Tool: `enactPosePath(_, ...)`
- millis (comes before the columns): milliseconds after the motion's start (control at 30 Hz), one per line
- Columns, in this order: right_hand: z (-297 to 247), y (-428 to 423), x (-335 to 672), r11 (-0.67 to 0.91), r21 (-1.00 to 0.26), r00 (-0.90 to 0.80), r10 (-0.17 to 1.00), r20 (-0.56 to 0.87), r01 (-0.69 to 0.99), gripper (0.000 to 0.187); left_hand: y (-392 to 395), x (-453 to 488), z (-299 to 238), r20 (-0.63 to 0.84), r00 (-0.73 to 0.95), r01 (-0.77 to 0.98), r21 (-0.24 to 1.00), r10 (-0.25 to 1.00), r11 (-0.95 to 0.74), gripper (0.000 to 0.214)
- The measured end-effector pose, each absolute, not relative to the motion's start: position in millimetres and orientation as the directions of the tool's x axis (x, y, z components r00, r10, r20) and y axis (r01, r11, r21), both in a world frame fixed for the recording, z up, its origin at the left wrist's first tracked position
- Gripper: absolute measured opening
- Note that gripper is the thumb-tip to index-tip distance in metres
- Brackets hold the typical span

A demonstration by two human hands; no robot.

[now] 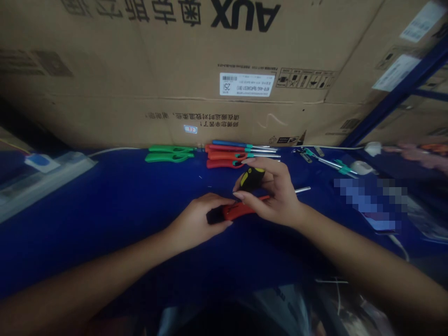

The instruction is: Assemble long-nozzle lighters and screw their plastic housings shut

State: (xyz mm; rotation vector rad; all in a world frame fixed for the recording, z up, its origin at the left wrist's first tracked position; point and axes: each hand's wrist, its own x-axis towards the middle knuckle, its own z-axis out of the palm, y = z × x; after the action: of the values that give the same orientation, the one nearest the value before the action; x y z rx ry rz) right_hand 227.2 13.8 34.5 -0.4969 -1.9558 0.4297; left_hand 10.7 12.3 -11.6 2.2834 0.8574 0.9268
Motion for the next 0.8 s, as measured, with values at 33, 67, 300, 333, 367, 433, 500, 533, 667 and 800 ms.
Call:
enactPosePath(33, 35, 13, 227, 0.845, -0.513, -0.389, 0.528, 0.755, 0.153, 0.063, 12, 11, -11, 0.411, 0.563, 0.357, 0.662, 0.717, -0.659, 0.036)
enactPosePath(67, 35, 13, 227, 0.842, -0.517, -0.392, 0.531, 0.751, 0.151, 0.063, 12, 11, -11, 0.408, 0.561, 0.36, 0.664, 0.721, -0.656, 0.036)
enactPosePath(300, 29, 15, 226, 0.853, -0.485, -0.43, 0.518, 0.74, 0.192, 0.062, 12, 12, -12, 0.394, 0.559, 0.375, 0.664, 0.73, -0.646, 0.036)
enactPosePath(333, 28, 15, 226, 0.854, -0.48, -0.433, 0.518, 0.738, 0.202, 0.061, 12, 11, -12, 0.391, 0.557, 0.38, 0.664, 0.733, -0.643, 0.036)
enactPosePath(367, 28, 15, 226, 0.854, -0.476, -0.435, 0.519, 0.736, 0.213, 0.061, 12, 11, -12, 0.389, 0.554, 0.384, 0.665, 0.736, -0.64, 0.036)
enactPosePath(433, 30, 14, 226, 0.853, -0.473, -0.44, 0.52, 0.732, 0.221, 0.06, 13, 11, -12, 0.388, 0.554, 0.385, 0.665, 0.737, -0.64, 0.035)
enactPosePath(500, 36, 12, 226, 0.845, -0.491, -0.464, 0.529, 0.711, 0.211, 0.061, 13, 11, -11, 0.39, 0.559, 0.382, 0.662, 0.732, -0.645, 0.034)
enactPosePath(533, 40, 11, 226, 0.839, -0.505, -0.482, 0.534, 0.694, 0.201, 0.06, 13, 11, -11, 0.388, 0.565, 0.382, 0.66, 0.728, -0.648, 0.033)
enactPosePath(667, 57, 12, 227, 0.824, -0.523, -0.557, 0.545, 0.627, 0.217, 0.057, 15, 14, -10, 0.365, 0.592, 0.404, 0.637, 0.719, -0.656, 0.031)
enactPosePath(800, 66, 20, 231, 0.873, -0.295, -0.578, 0.48, 0.66, 0.389, 0.042, 16, 22, -3, 0.355, 0.608, 0.443, 0.591, 0.71, -0.674, 0.034)
